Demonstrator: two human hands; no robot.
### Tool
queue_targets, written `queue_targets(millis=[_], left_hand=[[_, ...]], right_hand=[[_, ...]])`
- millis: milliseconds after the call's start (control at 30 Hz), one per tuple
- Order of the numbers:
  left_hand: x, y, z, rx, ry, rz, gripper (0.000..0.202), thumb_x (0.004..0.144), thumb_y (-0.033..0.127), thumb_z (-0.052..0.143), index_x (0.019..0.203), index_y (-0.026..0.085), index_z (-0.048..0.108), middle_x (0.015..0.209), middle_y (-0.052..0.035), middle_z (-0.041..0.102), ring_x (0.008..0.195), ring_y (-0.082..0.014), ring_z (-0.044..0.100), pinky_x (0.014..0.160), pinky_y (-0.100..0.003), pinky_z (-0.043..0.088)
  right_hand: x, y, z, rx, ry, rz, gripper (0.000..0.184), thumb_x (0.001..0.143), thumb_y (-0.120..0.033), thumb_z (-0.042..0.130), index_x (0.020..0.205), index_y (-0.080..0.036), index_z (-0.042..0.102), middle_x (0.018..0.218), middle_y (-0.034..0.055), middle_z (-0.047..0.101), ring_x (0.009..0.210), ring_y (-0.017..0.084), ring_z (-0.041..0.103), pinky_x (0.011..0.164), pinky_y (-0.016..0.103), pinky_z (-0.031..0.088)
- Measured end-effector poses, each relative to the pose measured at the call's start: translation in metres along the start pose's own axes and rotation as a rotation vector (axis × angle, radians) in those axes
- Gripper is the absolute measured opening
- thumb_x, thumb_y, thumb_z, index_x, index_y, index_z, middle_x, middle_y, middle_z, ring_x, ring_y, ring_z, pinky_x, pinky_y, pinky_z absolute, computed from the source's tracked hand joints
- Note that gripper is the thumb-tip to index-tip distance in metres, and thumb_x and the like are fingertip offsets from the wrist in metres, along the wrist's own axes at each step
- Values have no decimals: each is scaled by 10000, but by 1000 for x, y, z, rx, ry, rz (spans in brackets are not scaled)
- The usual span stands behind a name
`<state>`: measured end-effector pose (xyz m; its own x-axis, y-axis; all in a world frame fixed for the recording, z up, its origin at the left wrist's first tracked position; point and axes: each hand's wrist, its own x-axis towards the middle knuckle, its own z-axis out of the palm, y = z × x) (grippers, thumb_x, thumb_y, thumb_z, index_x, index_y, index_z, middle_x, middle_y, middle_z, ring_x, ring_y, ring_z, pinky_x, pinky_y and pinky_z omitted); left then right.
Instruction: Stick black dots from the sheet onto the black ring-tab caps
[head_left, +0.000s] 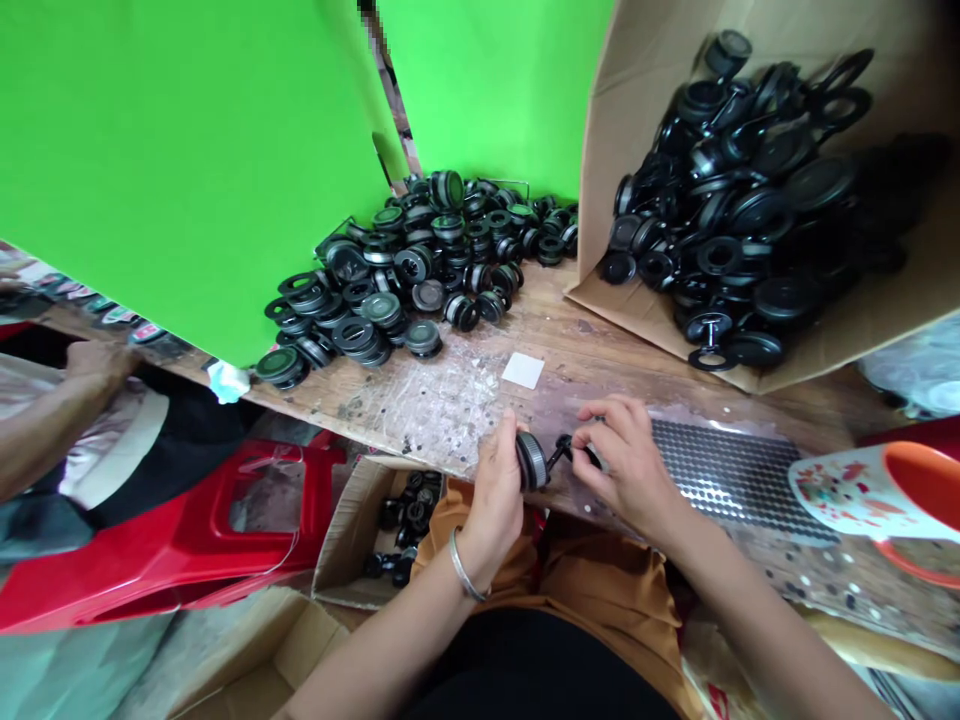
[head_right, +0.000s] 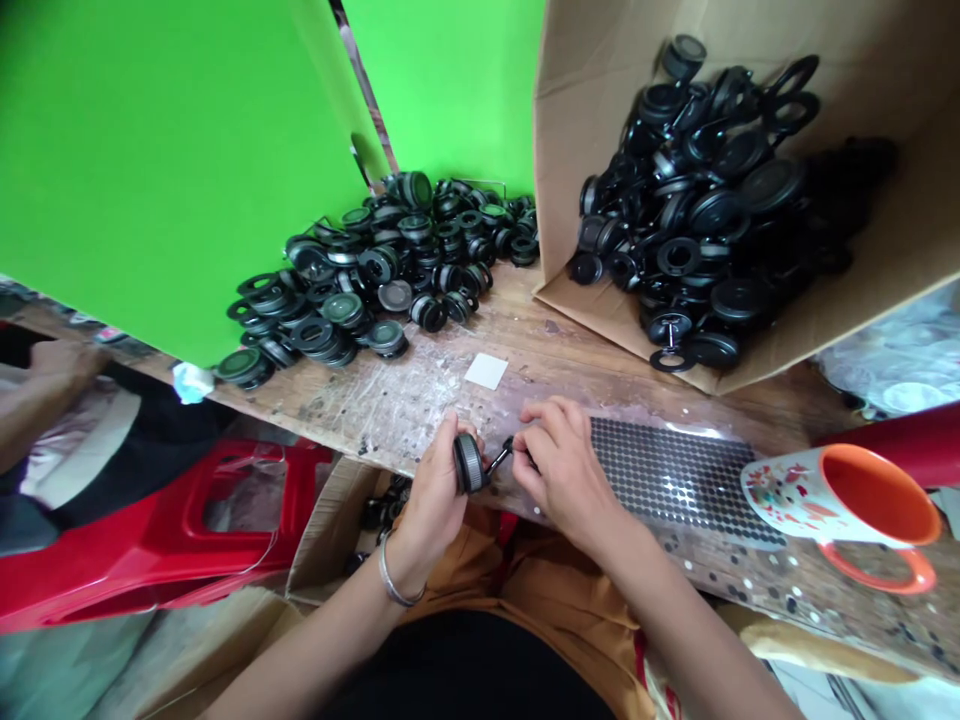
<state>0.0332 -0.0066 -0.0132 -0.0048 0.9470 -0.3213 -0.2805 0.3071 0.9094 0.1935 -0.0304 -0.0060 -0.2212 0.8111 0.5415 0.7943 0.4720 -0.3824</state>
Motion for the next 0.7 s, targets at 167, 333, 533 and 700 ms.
queue_targets(millis=[167, 333, 533, 700], left_hand=[[-2, -4, -1, -78, -28, -44, 406, 865, 569, 581, 749, 180, 570, 712, 19, 537, 648, -116, 484, 617, -229, 397], [2, -1, 0, -275, 43, -170, 311, 819, 464, 662, 757, 176, 563, 692, 35, 536, 615, -97, 481, 615, -210, 412], [3, 14, 5, -338, 53, -248, 266, 838, 425, 635, 770, 182, 553, 685, 33, 565, 606, -106, 519, 611, -220, 462], [-2, 14, 6, -330, 17, -311, 265, 832, 421, 655, 767, 185, 554, 678, 35, 552, 608, -111, 525, 616, -232, 469]], right_hand=[[3, 5, -4, 8, -137, -61, 49, 893, -135, 577, 882, -161, 617, 1124, 118, 578, 1132, 278, 463, 974, 466, 441], [-1, -2, 4, 1, -29, -25, 87, 907, -162, 580, 940, -161, 660, 1137, 128, 604, 1160, 284, 493, 978, 487, 464], [-19, -15, 27, 7, 221, 27, 234, 903, -91, 578, 1116, -155, 654, 1184, 154, 625, 1153, 262, 547, 948, 457, 518], [-25, -11, 28, 139, 253, 66, 240, 927, -61, 518, 1100, -168, 645, 1109, 130, 628, 1033, 178, 624, 877, 312, 555]])
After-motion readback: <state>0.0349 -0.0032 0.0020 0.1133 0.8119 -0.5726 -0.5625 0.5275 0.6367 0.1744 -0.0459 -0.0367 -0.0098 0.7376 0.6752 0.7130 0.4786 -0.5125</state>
